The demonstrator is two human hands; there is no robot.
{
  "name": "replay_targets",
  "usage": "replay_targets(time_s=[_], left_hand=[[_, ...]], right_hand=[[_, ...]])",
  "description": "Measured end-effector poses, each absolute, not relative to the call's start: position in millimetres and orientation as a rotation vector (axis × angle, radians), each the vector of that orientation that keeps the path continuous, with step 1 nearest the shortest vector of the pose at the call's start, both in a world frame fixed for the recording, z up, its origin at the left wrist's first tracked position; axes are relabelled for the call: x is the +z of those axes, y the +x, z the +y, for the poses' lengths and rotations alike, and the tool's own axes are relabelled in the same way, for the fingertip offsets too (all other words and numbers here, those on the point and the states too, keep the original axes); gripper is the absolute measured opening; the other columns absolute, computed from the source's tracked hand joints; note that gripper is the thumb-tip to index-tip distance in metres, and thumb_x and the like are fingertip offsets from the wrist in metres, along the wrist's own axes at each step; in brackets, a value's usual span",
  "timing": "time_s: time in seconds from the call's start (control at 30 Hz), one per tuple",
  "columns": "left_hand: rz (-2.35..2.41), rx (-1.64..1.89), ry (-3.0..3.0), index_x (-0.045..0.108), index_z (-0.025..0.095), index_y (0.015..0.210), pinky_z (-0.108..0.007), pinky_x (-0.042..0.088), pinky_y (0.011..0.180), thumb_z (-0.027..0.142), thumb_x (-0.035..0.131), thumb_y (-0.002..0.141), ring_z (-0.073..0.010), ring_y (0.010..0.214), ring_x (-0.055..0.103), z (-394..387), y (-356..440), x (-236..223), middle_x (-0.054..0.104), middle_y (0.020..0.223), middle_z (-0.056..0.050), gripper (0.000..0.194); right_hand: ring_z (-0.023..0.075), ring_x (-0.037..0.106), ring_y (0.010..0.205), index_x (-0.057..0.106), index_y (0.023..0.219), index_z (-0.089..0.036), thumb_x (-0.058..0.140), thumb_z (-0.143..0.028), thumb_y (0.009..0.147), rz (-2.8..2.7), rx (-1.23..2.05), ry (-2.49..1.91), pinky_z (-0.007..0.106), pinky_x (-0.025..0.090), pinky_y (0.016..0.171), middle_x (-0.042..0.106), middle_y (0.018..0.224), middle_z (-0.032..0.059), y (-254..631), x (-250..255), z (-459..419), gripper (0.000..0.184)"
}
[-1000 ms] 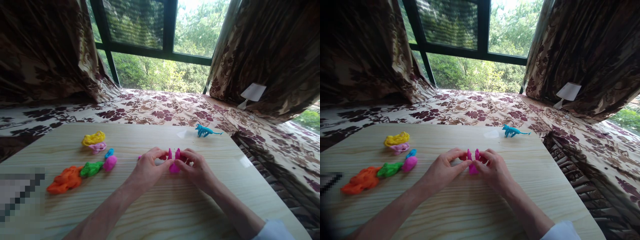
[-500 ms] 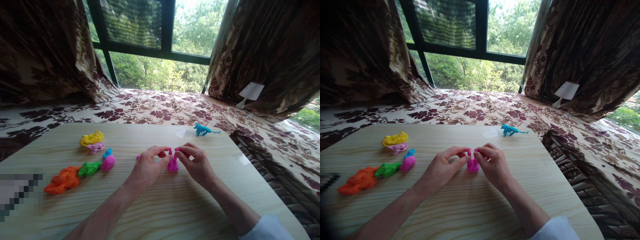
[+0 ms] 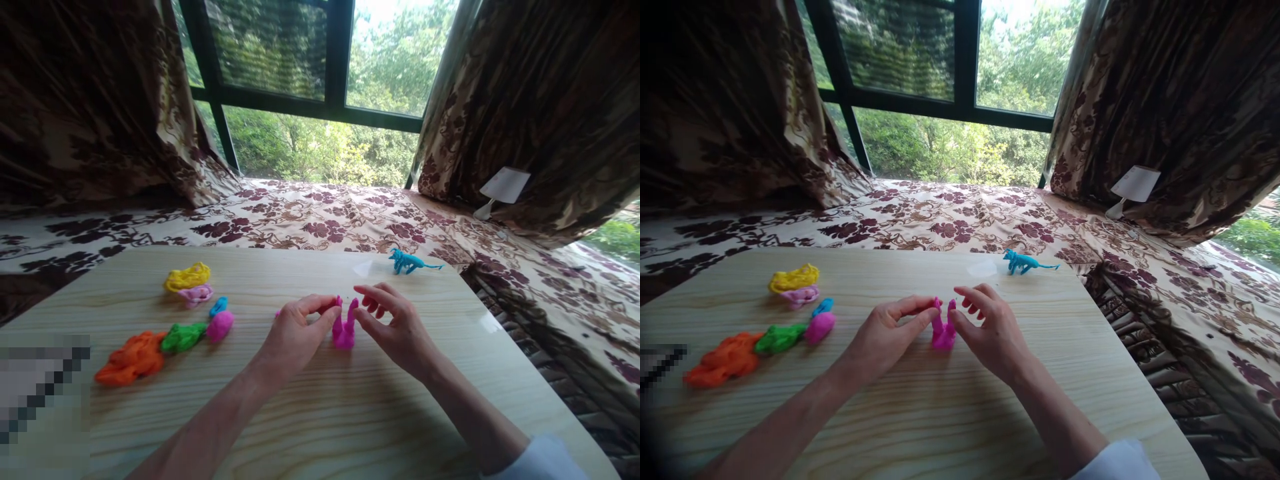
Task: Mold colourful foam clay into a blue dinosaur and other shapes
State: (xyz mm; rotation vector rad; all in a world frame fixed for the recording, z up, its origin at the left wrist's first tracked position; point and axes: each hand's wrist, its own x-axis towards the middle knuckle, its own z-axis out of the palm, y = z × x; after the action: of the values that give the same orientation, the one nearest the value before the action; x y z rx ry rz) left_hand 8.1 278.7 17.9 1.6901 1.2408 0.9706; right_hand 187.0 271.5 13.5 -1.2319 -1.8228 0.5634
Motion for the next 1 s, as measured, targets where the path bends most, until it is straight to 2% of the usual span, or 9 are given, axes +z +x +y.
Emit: replay_targets(time_s=[0.2,0.63,0.8,0.9,1.0], left_hand=[[1.239,0.948,1.762,0.066,0.023,0.101,-0.025,0.046,0.079,0.035,0.052,0.079,-0.0169,0.086,0.061,278,7,21,0.069,0.090,0.001,0.029],[1.168,1.076,1.829,0.070,0.020,0.090,-0.021,0.043,0.074,0.028,0.052,0.082,-0.0137,0.080,0.059,280,9,20,0.065,0.081,0.001,0.021],[1.230,1.032,1.764,0.068,0.021,0.094,-0.023,0.044,0.077,0.032,0.054,0.080,-0.0153,0.085,0.060,282,6,19,0.068,0.087,0.001,0.023],[1.254,0.950,1.623,0.063,0.021,0.105,-0.025,0.047,0.074,0.039,0.058,0.076,-0.0177,0.084,0.062,285,1,14,0.068,0.093,-0.001,0.035],[1.243,0.869,1.614,0.061,0.020,0.109,-0.026,0.048,0.069,0.039,0.061,0.073,-0.0186,0.081,0.063,289,-4,10,0.068,0.091,-0.003,0.041]], right_hand=[[0.0114,0.056,0.069,0.065,0.097,-0.021,0.054,-0.020,0.082,-1.812,0.614,-1.112,0.023,0.046,0.059,0.056,0.082,0.0027,185,13,270,0.018],[0.0123,0.056,0.070,0.065,0.084,-0.018,0.051,-0.019,0.085,-1.851,0.593,-1.100,0.024,0.044,0.062,0.059,0.078,0.0025,183,12,271,0.015],[0.0120,0.056,0.071,0.066,0.093,-0.019,0.050,-0.022,0.086,-1.842,0.612,-1.141,0.022,0.043,0.059,0.059,0.083,0.0029,184,14,271,0.017],[0.0118,0.056,0.074,0.061,0.107,-0.020,0.048,-0.024,0.087,-1.831,0.619,-1.193,0.022,0.045,0.060,0.060,0.090,0.0036,189,16,271,0.024],[0.0125,0.057,0.079,0.058,0.112,-0.020,0.047,-0.021,0.087,-1.812,0.608,-1.196,0.022,0.046,0.065,0.059,0.094,0.0039,192,14,272,0.027]])
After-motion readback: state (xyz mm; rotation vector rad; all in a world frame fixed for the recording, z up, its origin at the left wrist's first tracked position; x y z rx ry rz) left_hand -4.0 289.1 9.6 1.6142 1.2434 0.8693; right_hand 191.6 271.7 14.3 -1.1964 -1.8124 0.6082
